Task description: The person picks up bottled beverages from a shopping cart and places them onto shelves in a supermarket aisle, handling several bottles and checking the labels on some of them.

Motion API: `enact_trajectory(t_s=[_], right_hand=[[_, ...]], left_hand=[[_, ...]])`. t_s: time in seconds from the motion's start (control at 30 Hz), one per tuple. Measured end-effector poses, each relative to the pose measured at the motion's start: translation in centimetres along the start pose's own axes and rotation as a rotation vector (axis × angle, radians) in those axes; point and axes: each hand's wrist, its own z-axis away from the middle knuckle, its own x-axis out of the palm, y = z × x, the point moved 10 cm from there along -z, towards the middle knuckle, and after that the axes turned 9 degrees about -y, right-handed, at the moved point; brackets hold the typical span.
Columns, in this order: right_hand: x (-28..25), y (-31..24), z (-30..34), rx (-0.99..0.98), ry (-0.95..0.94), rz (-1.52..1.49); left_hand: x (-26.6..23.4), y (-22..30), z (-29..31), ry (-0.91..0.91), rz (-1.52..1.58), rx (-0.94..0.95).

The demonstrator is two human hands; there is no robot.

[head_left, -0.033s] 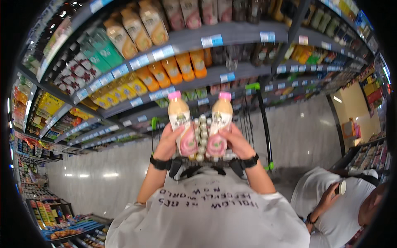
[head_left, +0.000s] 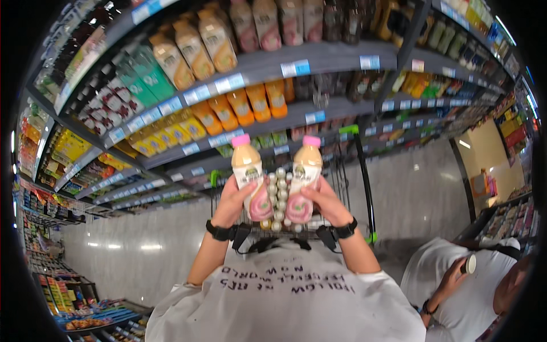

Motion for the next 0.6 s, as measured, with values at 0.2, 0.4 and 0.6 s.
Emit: enact_trajectory(t_s=[0.2,0.4,0.6], right_hand=[[3.5,-10.7,-4.9,-0.269,-0.044,0.387],[6.5,-22.6,-13.6,-0.582,-0.031,0.843],[7.3,-27.8,-22.2,-0.697,0.018,0.854]], left_hand=[[-3.4,14.6,-1.5,0.172,-0.702,0.273],[-1.2,25.6,-7.5,0.195,-0.985,0.506],[0.1,29.8,-13.4,0.416,-1.083,0.845]])
